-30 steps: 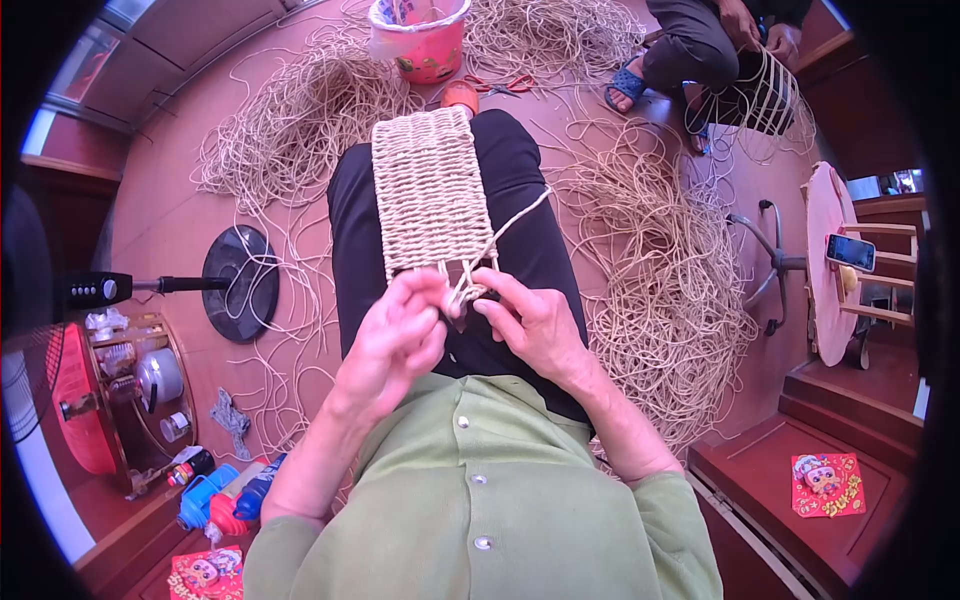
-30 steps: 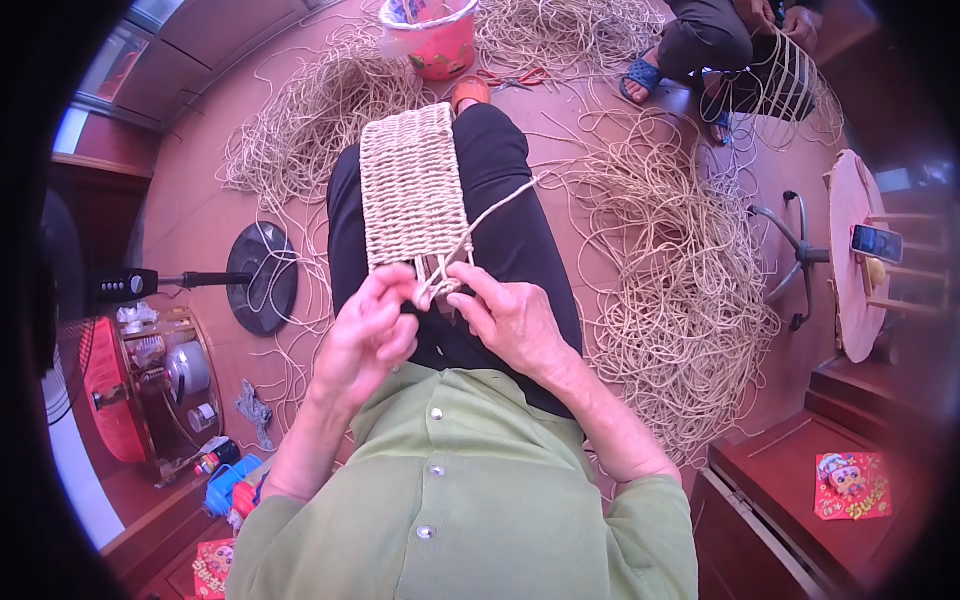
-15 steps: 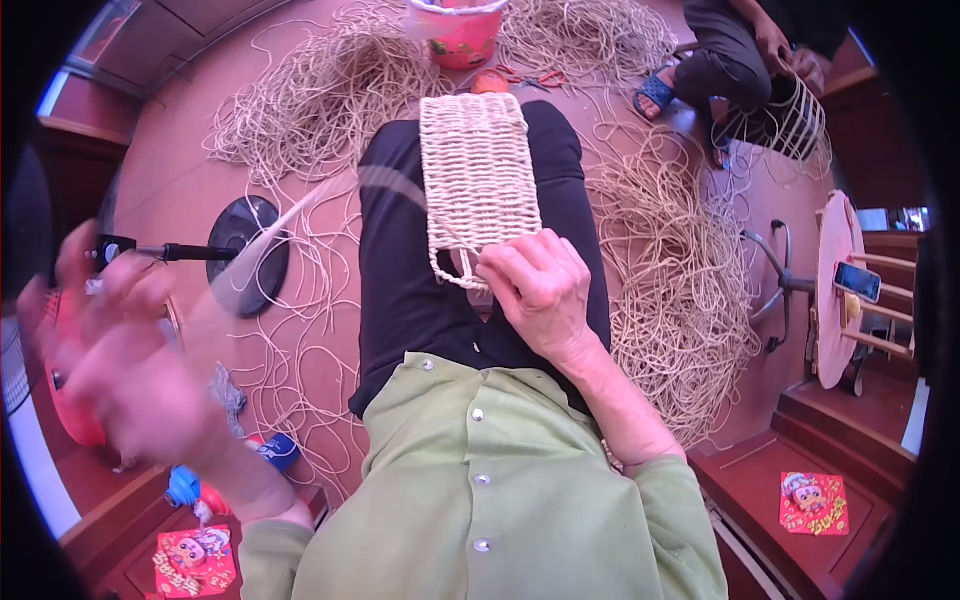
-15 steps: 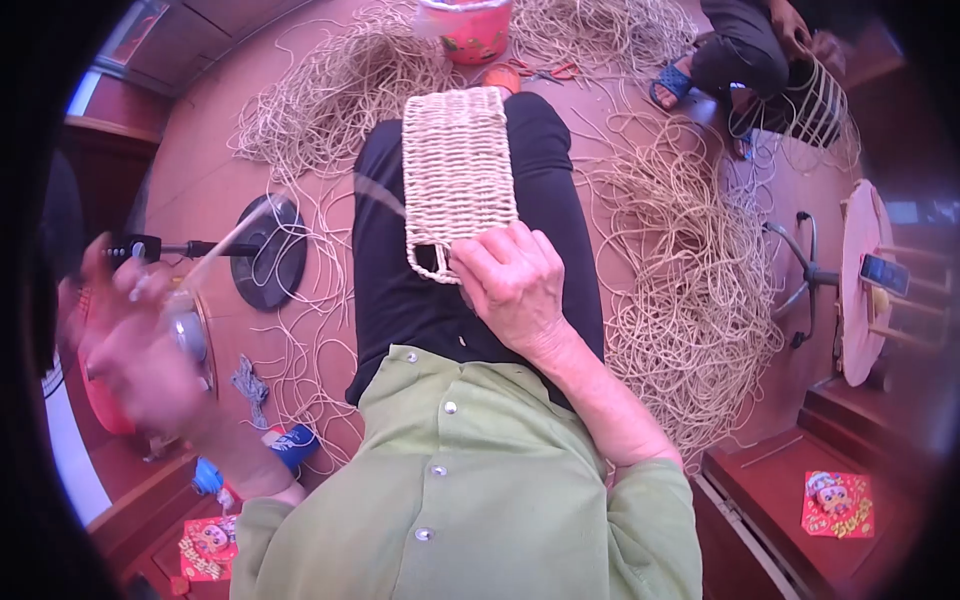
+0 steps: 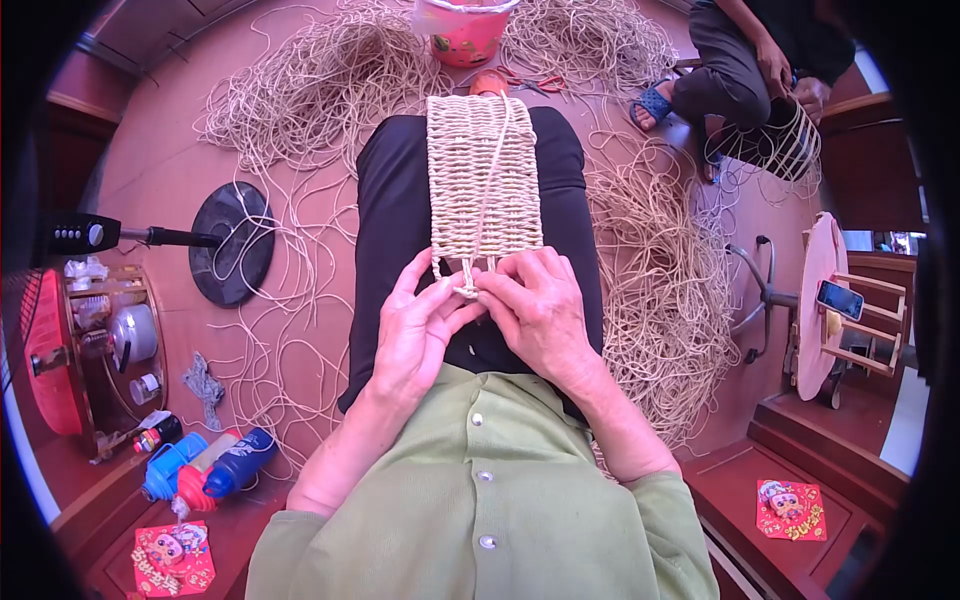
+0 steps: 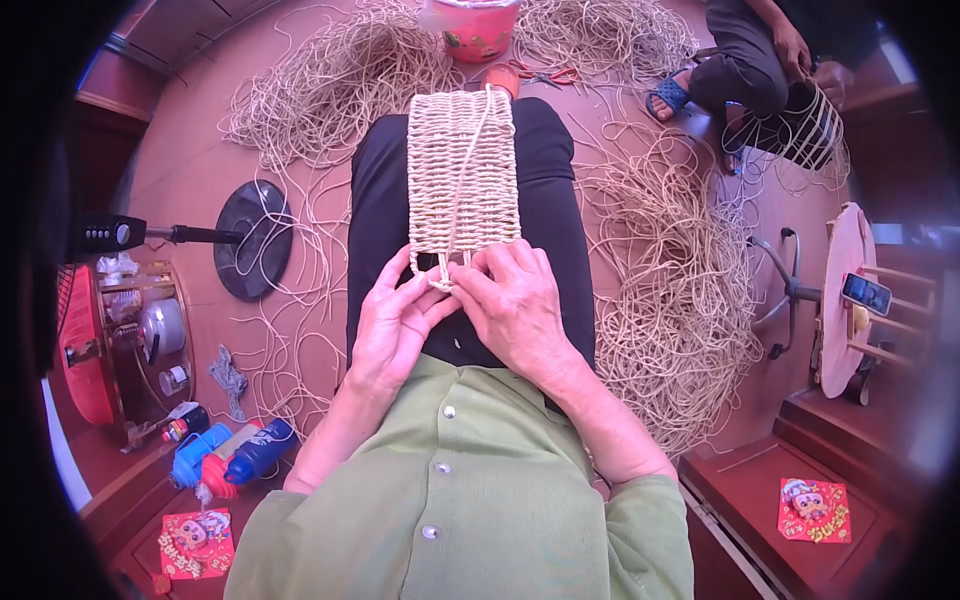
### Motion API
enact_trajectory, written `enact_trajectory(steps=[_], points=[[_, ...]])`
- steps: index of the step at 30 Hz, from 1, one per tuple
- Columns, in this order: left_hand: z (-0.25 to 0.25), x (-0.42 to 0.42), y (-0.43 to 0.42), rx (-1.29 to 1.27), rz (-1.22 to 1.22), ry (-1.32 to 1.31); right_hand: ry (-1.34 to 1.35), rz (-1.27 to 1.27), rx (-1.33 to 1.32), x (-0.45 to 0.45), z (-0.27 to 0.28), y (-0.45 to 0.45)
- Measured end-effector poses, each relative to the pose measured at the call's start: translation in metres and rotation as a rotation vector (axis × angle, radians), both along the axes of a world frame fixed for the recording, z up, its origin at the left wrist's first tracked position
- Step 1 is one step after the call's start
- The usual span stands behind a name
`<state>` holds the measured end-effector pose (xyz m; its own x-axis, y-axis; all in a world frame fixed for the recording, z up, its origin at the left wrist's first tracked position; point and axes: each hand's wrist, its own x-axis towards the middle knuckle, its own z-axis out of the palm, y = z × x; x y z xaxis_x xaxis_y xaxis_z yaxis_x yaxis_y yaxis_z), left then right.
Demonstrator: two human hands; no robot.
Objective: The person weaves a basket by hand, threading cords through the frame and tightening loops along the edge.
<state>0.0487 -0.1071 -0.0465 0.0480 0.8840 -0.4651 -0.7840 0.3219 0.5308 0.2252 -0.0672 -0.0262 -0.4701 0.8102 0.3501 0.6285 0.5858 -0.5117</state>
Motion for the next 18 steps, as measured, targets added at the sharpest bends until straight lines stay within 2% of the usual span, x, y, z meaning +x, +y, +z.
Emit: enact_trajectory(steps=[4, 10, 14, 17, 18], points=[[0.008, -0.001, -0.009, -0.064, 0.073, -0.063, 0.075, -0.035, -0.013, 0.001, 0.002, 0.004], [-0.027, -0.016, -0.01, 0.014, 0.007, -0.309, 0.005, -0.051, -0.013, -0.003, 0.017, 0.013], [-0.017, -0.012, -0.012, 0.023, -0.002, -0.381, -0.065, 0.158, 0.048, -0.004, 0.017, 0.031], [-0.013, -0.017, -0.017, 0.144, -0.077, -0.388, -0.084, 0.273, -0.13, -0.003, 0.027, 0.05], [-0.005, -0.022, -0.019, 0.143, -0.13, -0.317, -0.129, 0.374, -0.116, -0.004, 0.028, 0.058]])
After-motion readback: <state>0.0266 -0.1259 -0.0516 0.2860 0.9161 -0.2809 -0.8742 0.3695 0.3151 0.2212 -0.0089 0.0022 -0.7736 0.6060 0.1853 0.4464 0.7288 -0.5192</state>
